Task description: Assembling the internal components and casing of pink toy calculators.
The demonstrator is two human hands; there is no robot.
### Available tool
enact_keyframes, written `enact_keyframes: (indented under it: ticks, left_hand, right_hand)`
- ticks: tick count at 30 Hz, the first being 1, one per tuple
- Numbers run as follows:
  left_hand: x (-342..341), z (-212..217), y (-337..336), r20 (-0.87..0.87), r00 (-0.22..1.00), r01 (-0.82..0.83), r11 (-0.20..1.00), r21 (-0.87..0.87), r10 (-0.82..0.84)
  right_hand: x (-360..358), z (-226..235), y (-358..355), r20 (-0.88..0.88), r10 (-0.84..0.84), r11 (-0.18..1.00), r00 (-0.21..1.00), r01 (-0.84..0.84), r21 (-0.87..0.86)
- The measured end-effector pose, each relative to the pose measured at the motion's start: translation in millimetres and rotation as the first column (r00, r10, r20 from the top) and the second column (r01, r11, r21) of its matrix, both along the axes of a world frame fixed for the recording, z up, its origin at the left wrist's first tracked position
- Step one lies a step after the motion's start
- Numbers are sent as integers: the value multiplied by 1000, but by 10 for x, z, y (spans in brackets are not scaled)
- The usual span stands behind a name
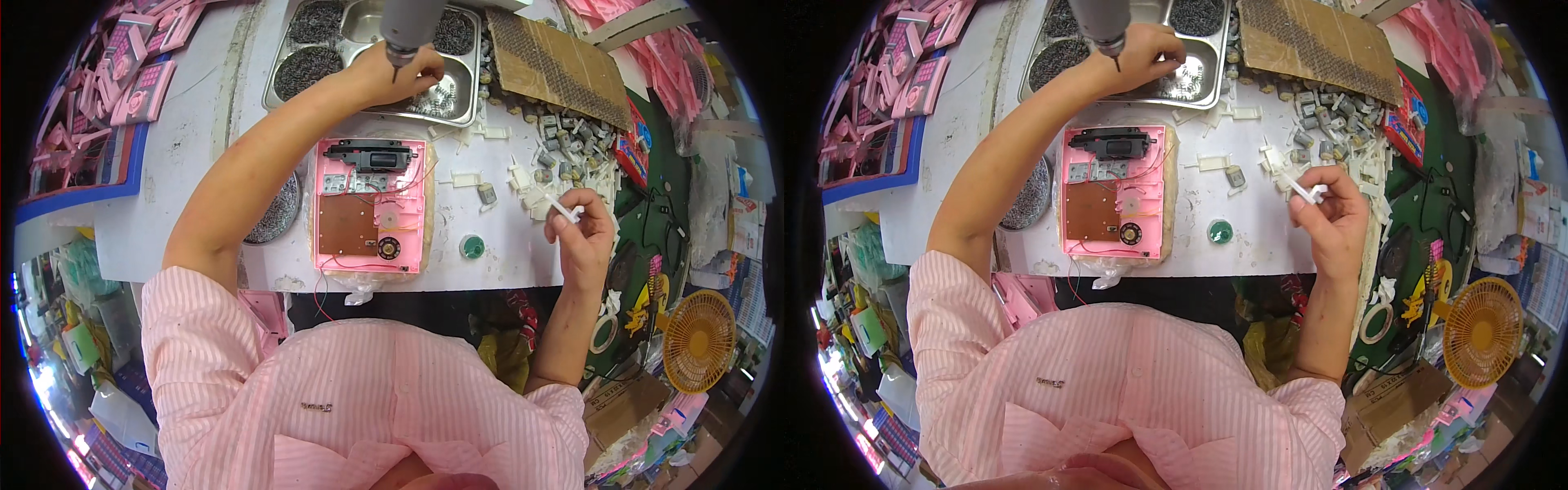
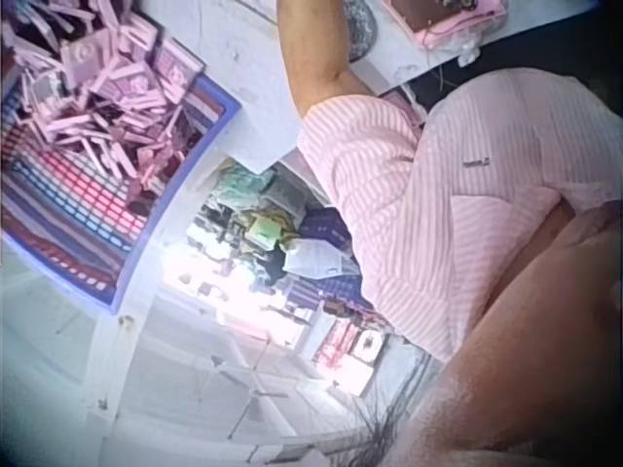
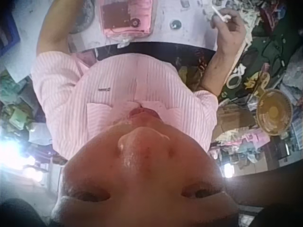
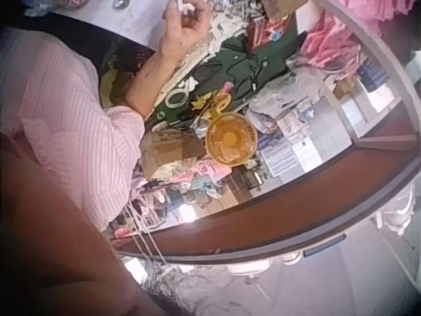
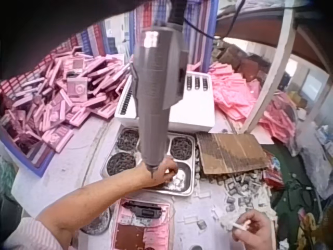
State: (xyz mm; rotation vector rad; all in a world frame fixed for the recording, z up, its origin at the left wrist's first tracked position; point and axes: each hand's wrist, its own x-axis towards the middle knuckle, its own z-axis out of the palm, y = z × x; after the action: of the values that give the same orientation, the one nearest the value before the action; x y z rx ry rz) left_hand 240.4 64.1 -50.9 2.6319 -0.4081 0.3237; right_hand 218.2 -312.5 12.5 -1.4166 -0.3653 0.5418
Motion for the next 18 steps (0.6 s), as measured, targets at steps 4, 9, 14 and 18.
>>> enact_keyframes:
  ticks: [4,9,14,18]
  left_hand:
    - [125,54,-143,27,999,34,976,213,-41]
    - [131,106,-159,-4,999,34,911,412,-36]
    - [-466,455,-192,27,979,-202,974,106,200]
    - [-1554,823,-564,-286,956,-231,768,-597,65]
  right_hand:
    - [-84,8,24,-19,57,998,998,-57,13]
    - [-135,17,61,-25,42,998,999,-43,-55]
    - [-410,71,107,317,-116,969,941,177,-171]
    - [-642,-23,228,374,-93,991,923,122,-53]
